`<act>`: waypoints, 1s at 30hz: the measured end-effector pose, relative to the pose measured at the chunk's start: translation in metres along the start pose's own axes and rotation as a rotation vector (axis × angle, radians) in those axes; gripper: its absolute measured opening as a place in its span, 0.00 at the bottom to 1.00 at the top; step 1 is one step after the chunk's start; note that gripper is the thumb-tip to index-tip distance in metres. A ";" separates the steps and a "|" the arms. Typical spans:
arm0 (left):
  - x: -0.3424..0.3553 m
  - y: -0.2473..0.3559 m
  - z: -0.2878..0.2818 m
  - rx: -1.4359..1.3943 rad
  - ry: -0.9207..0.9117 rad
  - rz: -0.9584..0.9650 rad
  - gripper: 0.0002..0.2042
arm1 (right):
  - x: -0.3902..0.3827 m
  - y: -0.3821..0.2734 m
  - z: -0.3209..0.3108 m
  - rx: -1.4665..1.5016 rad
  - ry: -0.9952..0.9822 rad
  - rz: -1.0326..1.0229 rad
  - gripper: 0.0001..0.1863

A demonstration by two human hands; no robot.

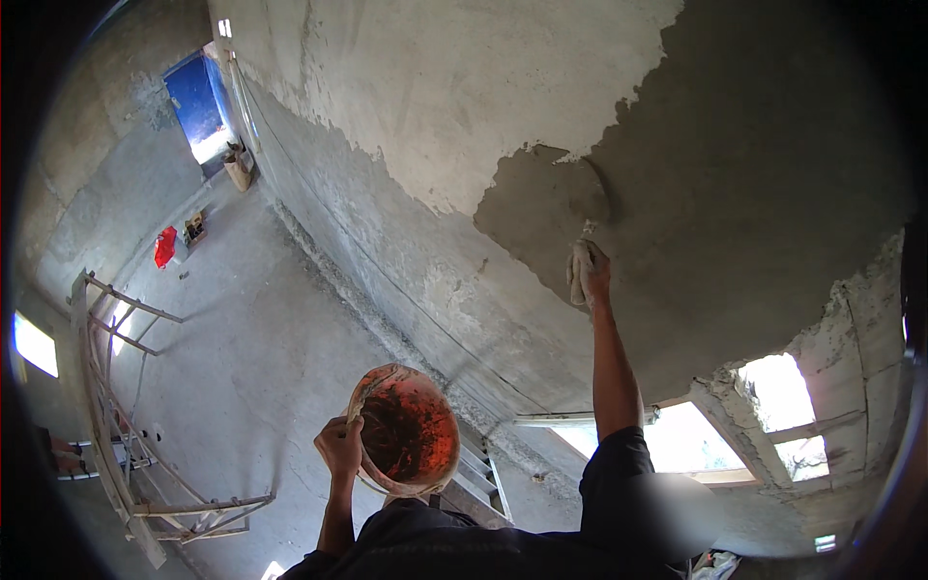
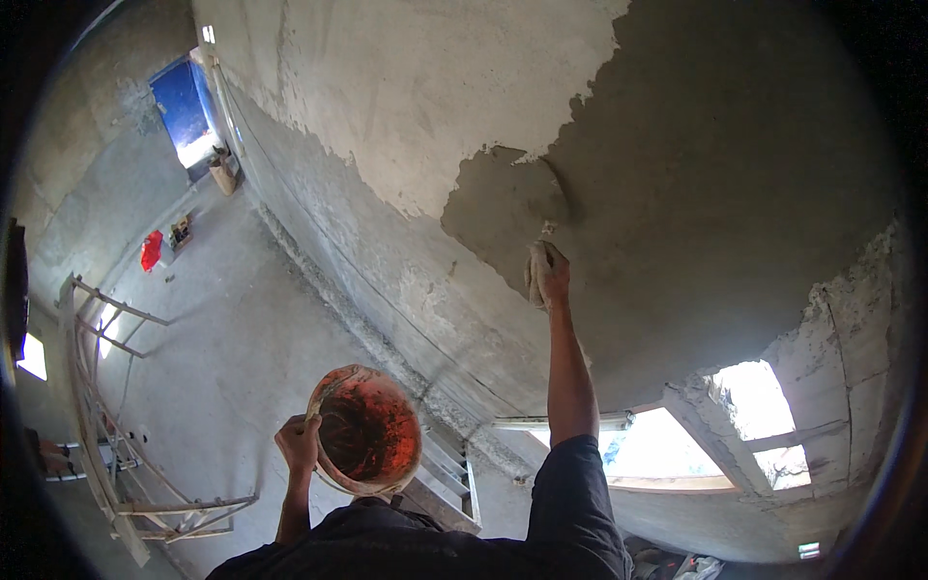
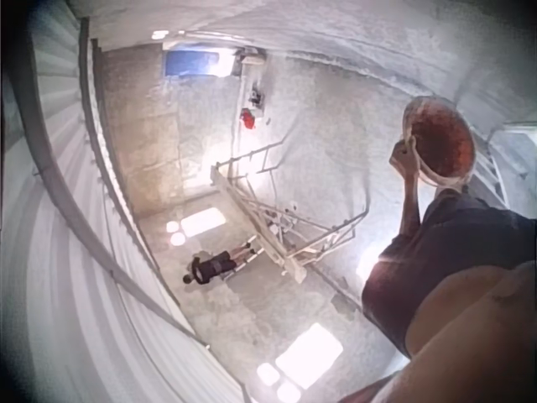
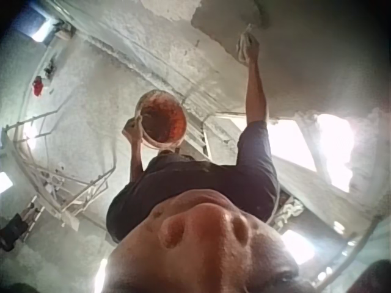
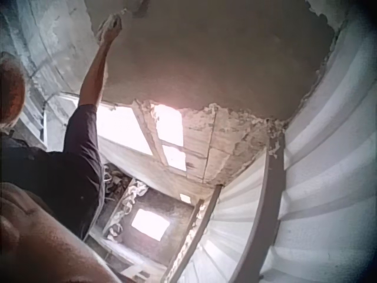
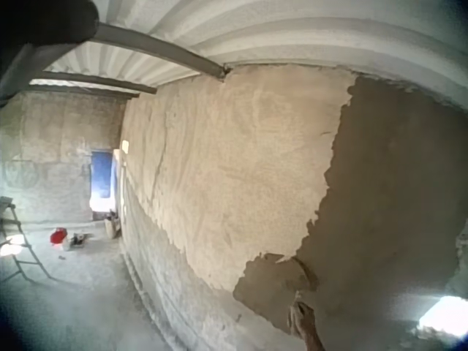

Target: The person applies mortar mixture from a bucket onto a wall using a trowel.

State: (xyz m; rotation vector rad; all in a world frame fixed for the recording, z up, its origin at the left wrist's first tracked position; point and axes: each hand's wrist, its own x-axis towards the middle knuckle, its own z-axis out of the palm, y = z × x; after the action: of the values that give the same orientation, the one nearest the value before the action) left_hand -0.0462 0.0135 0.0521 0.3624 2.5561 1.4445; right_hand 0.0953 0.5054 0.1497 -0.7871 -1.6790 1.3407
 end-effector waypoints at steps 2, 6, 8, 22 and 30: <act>-0.001 0.000 0.003 -0.009 -0.010 -0.002 0.11 | 0.000 0.006 0.007 -0.057 0.005 -0.020 0.09; -0.004 -0.003 0.008 -0.045 -0.012 0.004 0.11 | 0.028 0.035 0.035 -0.194 -0.046 -0.211 0.08; -0.008 -0.004 0.006 -0.032 -0.013 -0.020 0.11 | 0.038 0.039 0.048 -0.225 -0.031 -0.271 0.08; -0.012 -0.013 0.001 0.066 -0.017 -0.028 0.11 | 0.011 0.046 0.032 -0.172 0.218 -0.349 0.11; -0.010 -0.008 0.010 0.006 -0.039 -0.015 0.11 | 0.039 0.060 0.029 -0.170 0.069 -0.274 0.12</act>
State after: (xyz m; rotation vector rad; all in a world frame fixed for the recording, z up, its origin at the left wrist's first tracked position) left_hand -0.0349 0.0149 0.0409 0.3680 2.5276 1.4114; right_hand 0.0498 0.5399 0.0972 -0.6626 -1.7892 0.9823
